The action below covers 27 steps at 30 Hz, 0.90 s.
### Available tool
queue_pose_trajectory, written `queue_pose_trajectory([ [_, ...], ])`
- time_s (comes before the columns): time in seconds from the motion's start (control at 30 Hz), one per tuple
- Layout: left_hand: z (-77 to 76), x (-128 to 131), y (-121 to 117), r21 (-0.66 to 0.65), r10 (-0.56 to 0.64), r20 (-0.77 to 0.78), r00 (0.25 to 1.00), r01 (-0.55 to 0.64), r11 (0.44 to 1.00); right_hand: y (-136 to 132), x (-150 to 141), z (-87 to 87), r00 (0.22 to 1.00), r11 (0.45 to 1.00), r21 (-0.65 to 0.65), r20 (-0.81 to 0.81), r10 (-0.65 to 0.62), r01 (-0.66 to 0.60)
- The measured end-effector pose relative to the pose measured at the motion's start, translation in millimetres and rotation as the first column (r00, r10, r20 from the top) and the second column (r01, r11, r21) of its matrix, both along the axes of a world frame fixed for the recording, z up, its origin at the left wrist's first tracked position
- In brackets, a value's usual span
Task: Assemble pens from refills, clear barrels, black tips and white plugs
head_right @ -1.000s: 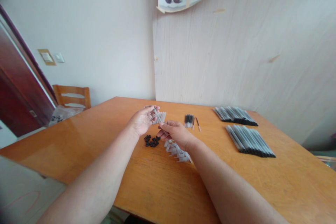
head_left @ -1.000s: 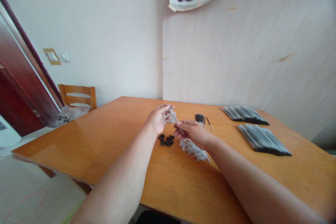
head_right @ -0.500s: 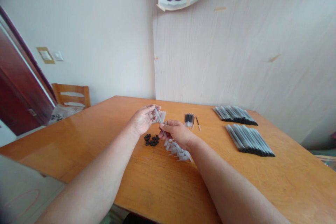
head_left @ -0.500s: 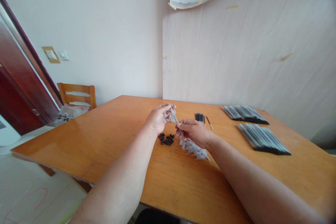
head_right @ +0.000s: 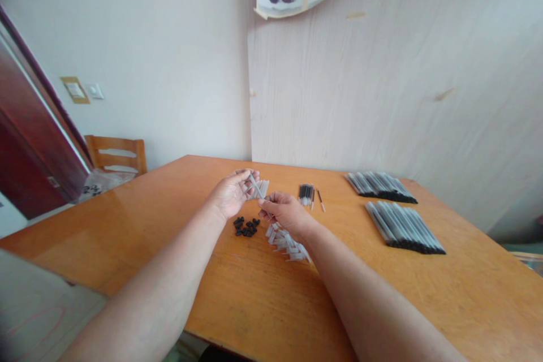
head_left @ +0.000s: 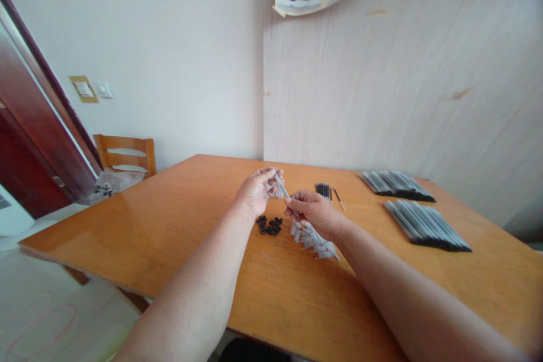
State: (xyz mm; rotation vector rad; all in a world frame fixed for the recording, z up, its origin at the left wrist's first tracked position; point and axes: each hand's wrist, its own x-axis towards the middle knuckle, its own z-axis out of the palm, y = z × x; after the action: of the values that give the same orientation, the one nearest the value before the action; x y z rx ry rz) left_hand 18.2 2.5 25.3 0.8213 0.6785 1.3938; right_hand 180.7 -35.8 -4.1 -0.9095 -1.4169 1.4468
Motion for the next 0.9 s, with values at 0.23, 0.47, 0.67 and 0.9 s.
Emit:
queue_pose_trajectory([
  [0.23, 0.8, -0.9, -1.0, 0.021, -0.035, 0.034, 0.999, 0.035, 0.999, 2.4, 4.3, -1.4, 0.997, 0.997, -0.021, -0.033, 0.072, -0.073],
  [0.47, 0.2, -0.8, 0.7, 0.050, -0.077, 0.075, 0.994, 0.073, 0.996, 0.6, 8.2, 0.8, 0.971, 0.974, -0.077, -0.129, 0.202, -0.213],
  [0.67, -1.2, -1.1, 0.7, 0.076, -0.116, 0.102, 0.988, 0.109, 0.991, -1.4, 8.6, 3.1, 0.963, 0.965, -0.105, -0.148, 0.224, -0.240],
  [0.9, -3.6, 2.4, 2.3, 0.038, -0.077, 0.047, 0.996, 0.075, 0.996, 0.3, 7.2, 1.9, 0.982, 0.983, -0.092, -0.113, 0.151, -0.162],
])
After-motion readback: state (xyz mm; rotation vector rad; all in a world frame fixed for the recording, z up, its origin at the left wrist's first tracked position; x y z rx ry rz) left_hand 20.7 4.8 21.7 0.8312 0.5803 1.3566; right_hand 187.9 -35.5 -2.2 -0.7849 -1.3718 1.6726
